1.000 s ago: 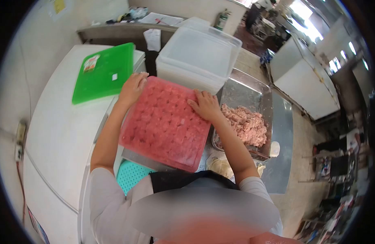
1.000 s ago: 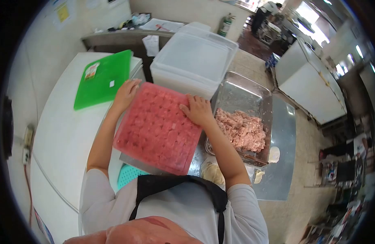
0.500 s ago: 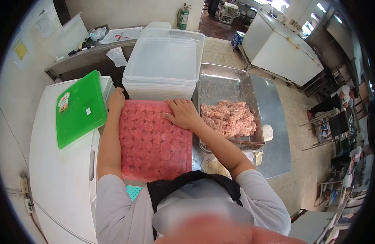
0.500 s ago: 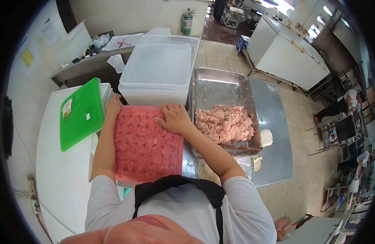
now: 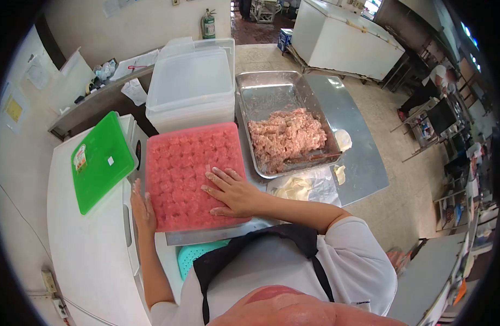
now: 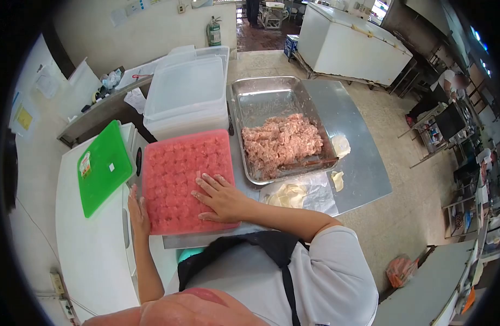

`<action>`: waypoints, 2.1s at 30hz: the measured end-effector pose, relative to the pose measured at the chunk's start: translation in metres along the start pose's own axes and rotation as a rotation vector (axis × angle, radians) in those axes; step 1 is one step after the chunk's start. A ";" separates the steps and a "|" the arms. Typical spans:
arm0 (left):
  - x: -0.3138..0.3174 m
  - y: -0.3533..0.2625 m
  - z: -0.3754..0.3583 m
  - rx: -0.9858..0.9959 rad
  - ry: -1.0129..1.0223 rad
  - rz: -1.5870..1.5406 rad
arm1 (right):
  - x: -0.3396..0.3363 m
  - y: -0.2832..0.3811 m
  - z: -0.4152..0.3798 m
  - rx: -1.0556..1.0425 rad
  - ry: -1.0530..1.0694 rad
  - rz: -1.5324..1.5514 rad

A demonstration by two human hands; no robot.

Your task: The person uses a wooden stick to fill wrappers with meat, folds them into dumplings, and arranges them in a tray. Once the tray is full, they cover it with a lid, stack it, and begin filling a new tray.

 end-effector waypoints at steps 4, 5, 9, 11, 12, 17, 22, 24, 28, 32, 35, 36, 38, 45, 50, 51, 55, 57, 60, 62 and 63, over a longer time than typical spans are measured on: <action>0.004 0.020 -0.001 -0.090 -0.034 -0.137 | 0.005 0.010 0.003 -0.004 0.092 -0.018; 0.005 0.023 -0.002 -0.083 -0.044 -0.208 | 0.004 0.013 0.004 -0.011 0.103 -0.013; 0.011 0.032 0.000 -0.093 0.006 -0.289 | 0.001 0.021 0.012 -0.004 0.331 0.029; 0.010 0.034 -0.001 -0.130 0.004 -0.304 | 0.012 0.025 0.006 0.009 0.422 0.056; 0.009 0.035 -0.001 -0.171 -0.005 -0.323 | 0.011 0.030 0.005 0.002 0.290 -0.012; 0.019 0.054 0.000 -0.212 0.054 -0.448 | 0.003 0.029 -0.009 0.087 0.065 0.017; 0.023 0.040 0.001 -0.333 0.250 -1.219 | -0.008 -0.016 -0.061 0.450 -0.678 0.356; 0.026 0.040 0.000 -0.341 0.245 -1.258 | -0.003 -0.016 -0.061 0.455 -0.730 0.349; 0.014 0.010 -0.027 -0.370 0.216 -1.329 | -0.017 -0.036 -0.078 0.466 -0.933 0.651; 0.042 0.006 -0.076 -0.490 0.239 -1.425 | 0.066 -0.097 -0.116 0.715 -0.812 1.204; 0.040 -0.050 -0.114 -0.408 0.187 -1.411 | -0.008 -0.076 -0.114 0.637 -0.614 1.245; 0.039 -0.060 -0.120 -0.447 0.165 -1.369 | -0.013 -0.083 -0.119 0.641 -0.607 1.245; 0.043 -0.080 -0.128 -0.482 0.137 -1.333 | -0.016 -0.094 -0.128 0.701 -0.397 1.194; 0.071 -0.212 -0.128 -0.404 0.045 -1.239 | -0.105 -0.138 -0.216 0.463 -0.539 1.171; 0.147 -0.328 -0.094 -0.282 0.005 -0.796 | -0.179 -0.218 -0.339 0.691 -0.682 0.973; 0.171 -0.357 -0.087 -0.234 0.073 -0.760 | -0.192 -0.232 -0.364 0.702 -0.775 1.049; 0.264 -0.462 -0.058 -0.086 0.305 -0.708 | -0.241 -0.278 -0.449 0.746 -0.897 1.131; 0.313 -0.500 -0.040 -0.021 0.391 -0.647 | -0.254 -0.308 -0.494 0.902 -0.942 1.030; 0.393 -0.526 -0.016 0.005 0.485 -0.592 | -0.260 -0.352 -0.540 0.906 -0.981 1.101; 0.440 -0.538 -0.008 -0.002 0.558 -0.593 | -0.252 -0.385 -0.567 0.928 -1.012 1.155; 0.460 -0.542 -0.005 -0.044 0.595 -0.610 | -0.252 -0.396 -0.574 0.930 -1.017 1.160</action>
Point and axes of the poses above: each hand's wrist, its own z-axis towards the middle knuckle, its own x-axis out of the palm, y = z × x, the point moved 7 cm from there along z, towards the middle knuckle, and after that the axes turned 13 degrees about -x, right-handed, at the moved point
